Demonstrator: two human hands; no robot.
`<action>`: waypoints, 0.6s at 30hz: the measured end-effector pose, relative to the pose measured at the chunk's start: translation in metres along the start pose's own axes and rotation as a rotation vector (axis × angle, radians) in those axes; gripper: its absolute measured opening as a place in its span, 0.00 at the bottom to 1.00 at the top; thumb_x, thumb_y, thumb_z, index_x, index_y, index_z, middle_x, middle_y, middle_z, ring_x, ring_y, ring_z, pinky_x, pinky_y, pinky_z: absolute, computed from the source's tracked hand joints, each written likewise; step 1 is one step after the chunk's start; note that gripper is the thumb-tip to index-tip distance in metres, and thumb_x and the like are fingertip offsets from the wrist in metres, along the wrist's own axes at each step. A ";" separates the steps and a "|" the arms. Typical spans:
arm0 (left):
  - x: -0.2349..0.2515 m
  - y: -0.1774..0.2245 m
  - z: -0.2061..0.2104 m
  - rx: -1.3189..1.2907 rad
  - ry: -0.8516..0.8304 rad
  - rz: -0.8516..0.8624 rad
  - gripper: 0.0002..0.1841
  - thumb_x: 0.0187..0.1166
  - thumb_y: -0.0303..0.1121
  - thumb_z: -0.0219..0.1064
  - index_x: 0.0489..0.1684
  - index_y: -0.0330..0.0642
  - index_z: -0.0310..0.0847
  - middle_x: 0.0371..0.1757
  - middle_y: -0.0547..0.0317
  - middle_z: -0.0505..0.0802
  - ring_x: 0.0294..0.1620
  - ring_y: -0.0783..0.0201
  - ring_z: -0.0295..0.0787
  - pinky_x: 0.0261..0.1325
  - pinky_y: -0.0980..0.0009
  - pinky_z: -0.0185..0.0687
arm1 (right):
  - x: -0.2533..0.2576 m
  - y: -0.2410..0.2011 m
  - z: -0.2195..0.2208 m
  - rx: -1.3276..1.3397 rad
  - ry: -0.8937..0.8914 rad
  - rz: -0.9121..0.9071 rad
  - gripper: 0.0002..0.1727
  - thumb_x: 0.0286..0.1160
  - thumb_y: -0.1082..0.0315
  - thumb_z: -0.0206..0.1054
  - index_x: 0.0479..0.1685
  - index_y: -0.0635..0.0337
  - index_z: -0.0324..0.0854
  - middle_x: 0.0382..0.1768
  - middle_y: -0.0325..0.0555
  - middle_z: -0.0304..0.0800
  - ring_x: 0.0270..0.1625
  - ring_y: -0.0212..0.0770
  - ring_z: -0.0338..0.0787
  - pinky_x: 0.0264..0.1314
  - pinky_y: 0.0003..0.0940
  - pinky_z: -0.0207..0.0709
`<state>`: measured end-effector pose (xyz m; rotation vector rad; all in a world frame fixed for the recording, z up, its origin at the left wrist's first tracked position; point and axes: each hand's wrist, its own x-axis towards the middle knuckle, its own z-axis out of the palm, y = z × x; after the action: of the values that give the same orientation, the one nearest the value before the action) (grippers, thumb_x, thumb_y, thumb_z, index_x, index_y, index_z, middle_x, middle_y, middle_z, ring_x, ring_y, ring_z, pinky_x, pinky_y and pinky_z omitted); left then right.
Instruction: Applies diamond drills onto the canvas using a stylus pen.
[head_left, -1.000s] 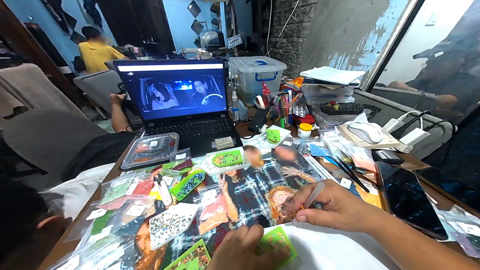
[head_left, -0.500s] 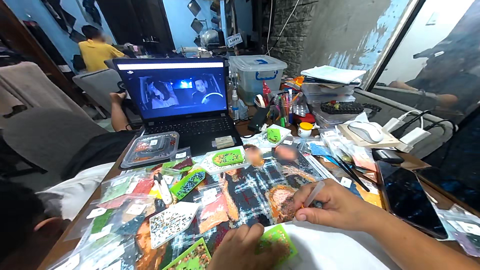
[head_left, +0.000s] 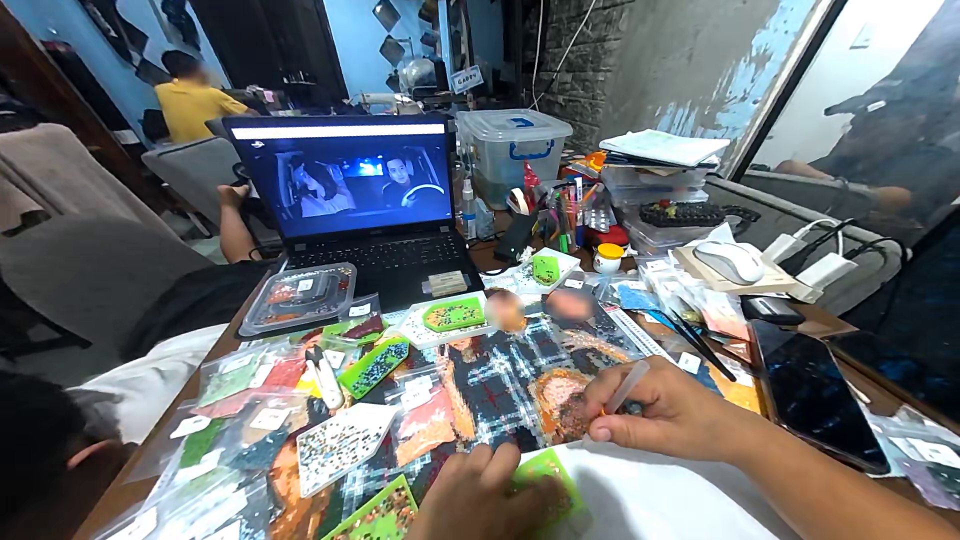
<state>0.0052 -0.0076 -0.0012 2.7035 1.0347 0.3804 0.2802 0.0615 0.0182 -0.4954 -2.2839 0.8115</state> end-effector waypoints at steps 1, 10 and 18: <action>0.000 0.000 0.000 -0.004 0.011 -0.004 0.18 0.82 0.39 0.61 0.66 0.57 0.90 0.49 0.40 0.89 0.43 0.40 0.87 0.40 0.48 0.80 | 0.000 -0.001 0.001 0.009 0.005 -0.004 0.15 0.85 0.59 0.66 0.41 0.64 0.86 0.31 0.37 0.88 0.36 0.16 0.83 0.40 0.10 0.76; 0.000 -0.004 -0.002 -0.107 0.011 -0.026 0.19 0.83 0.37 0.63 0.70 0.50 0.88 0.57 0.34 0.90 0.50 0.35 0.88 0.49 0.40 0.83 | 0.002 -0.003 0.022 0.164 0.074 0.050 0.16 0.90 0.60 0.59 0.46 0.67 0.82 0.40 0.42 0.91 0.43 0.20 0.87 0.49 0.16 0.81; 0.002 -0.013 -0.003 -0.126 -0.005 0.027 0.19 0.82 0.38 0.66 0.68 0.43 0.88 0.63 0.37 0.90 0.53 0.35 0.89 0.52 0.41 0.84 | 0.003 -0.001 0.031 0.144 0.018 0.033 0.18 0.93 0.57 0.55 0.46 0.67 0.78 0.37 0.47 0.90 0.39 0.25 0.88 0.44 0.20 0.81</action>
<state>-0.0027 0.0036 -0.0017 2.6073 0.9413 0.4280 0.2564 0.0495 0.0018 -0.4733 -2.1869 0.9756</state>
